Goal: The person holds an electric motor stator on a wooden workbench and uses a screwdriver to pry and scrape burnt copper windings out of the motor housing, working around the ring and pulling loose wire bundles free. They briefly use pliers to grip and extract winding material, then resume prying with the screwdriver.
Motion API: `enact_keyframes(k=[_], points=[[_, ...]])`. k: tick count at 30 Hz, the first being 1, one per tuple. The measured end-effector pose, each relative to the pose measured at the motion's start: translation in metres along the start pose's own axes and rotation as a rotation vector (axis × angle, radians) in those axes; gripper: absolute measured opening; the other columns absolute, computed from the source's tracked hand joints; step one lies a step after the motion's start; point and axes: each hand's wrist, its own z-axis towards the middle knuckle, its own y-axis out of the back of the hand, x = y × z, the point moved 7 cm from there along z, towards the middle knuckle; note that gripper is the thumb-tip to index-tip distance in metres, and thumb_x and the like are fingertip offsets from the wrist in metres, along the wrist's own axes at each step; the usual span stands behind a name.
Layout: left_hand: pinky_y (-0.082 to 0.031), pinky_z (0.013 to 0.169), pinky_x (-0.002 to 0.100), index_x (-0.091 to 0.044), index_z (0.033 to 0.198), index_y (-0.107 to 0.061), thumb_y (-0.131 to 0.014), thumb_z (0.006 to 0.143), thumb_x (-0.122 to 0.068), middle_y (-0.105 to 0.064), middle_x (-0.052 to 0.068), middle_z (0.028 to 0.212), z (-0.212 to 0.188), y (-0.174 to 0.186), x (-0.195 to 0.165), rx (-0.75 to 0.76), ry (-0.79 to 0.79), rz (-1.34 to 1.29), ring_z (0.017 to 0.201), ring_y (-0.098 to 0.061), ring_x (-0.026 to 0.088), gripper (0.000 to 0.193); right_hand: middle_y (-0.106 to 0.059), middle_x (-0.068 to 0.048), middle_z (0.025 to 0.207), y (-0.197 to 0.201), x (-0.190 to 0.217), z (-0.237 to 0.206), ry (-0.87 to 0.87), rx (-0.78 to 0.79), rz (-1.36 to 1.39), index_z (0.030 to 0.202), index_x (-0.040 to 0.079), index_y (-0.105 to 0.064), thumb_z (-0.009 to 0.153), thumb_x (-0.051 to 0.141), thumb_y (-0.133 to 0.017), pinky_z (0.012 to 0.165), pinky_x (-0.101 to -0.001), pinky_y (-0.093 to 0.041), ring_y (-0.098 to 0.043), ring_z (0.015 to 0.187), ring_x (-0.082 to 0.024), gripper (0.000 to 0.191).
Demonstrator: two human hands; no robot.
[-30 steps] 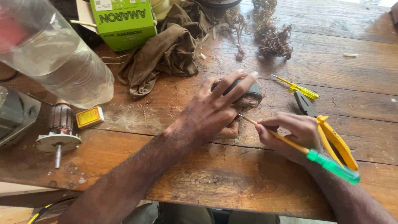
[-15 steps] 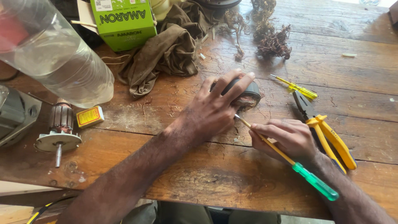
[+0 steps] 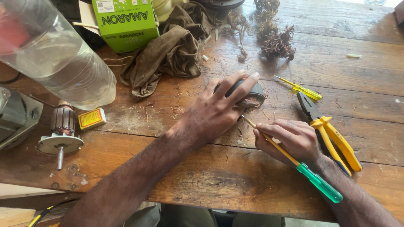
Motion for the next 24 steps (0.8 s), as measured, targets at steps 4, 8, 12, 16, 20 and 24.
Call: enact_keyframes(k=[4, 8, 12, 16, 20, 24], points=[[-0.054, 0.108, 0.055, -0.009, 0.114, -0.079, -0.078, 0.091, -0.022, -0.033, 0.015, 0.16, -0.003, 0.004, -0.001, -0.037, -0.018, 0.041, 0.147, -0.033, 0.033, 0.027, -0.07, -0.007, 0.073, 0.001, -0.001, -0.002, -0.019, -0.006, -0.007, 0.095, 0.003, -0.073, 0.083, 0.002, -0.082, 0.055, -0.0305, -0.056, -0.07, 0.061, -0.017, 0.015], [-0.057, 0.105, 0.053, -0.011, 0.106, -0.08, -0.078, 0.09, -0.023, -0.037, 0.016, 0.158, -0.003, 0.001, 0.001, -0.021, -0.025, 0.082, 0.144, -0.037, 0.033, 0.02, -0.071, -0.006, 0.074, -0.002, -0.001, -0.002, -0.018, 0.003, -0.006, 0.094, 0.004, -0.073, 0.082, 0.003, -0.082, 0.056, -0.0306, -0.056, -0.071, 0.062, -0.017, 0.015], [-0.059, 0.102, 0.05, -0.013, 0.111, -0.08, -0.078, 0.094, -0.023, -0.041, 0.017, 0.157, -0.002, 0.001, -0.001, -0.052, -0.015, 0.142, 0.143, -0.037, 0.033, 0.02, -0.073, -0.009, 0.082, -0.004, 0.0, 0.0, 0.004, 0.011, -0.018, 0.098, 0.003, -0.073, 0.082, 0.004, -0.083, 0.061, -0.0313, -0.058, -0.073, 0.069, -0.019, 0.019], [-0.06, 0.102, 0.049, -0.01, 0.104, -0.08, -0.077, 0.091, -0.021, -0.041, 0.017, 0.156, 0.001, 0.0, -0.005, -0.002, 0.062, 0.164, 0.141, -0.038, 0.033, 0.018, -0.072, -0.01, 0.082, -0.009, 0.0, -0.001, 0.0, 0.018, -0.111, 0.099, 0.003, -0.073, 0.082, 0.001, -0.082, 0.063, -0.0346, -0.059, -0.073, 0.072, -0.022, 0.02], [-0.06, 0.098, 0.049, -0.003, 0.114, -0.076, -0.077, 0.09, -0.023, -0.036, 0.014, 0.154, 0.001, 0.003, -0.01, 0.043, 0.146, 0.191, 0.142, -0.036, 0.031, 0.031, -0.073, -0.01, 0.089, -0.014, 0.002, -0.001, 0.046, 0.035, -0.135, 0.108, 0.003, -0.07, 0.084, 0.002, -0.079, 0.068, -0.0347, -0.061, -0.074, 0.078, -0.021, 0.025], [-0.059, 0.098, 0.053, -0.002, 0.123, -0.072, -0.078, 0.091, -0.028, -0.031, 0.018, 0.153, 0.005, 0.003, -0.008, 0.055, 0.162, 0.164, 0.141, -0.031, 0.033, 0.041, -0.073, -0.006, 0.092, -0.023, 0.003, -0.003, 0.087, 0.106, -0.203, 0.115, 0.006, -0.071, 0.085, 0.011, -0.079, 0.068, -0.0347, -0.061, -0.073, 0.08, -0.019, 0.032]])
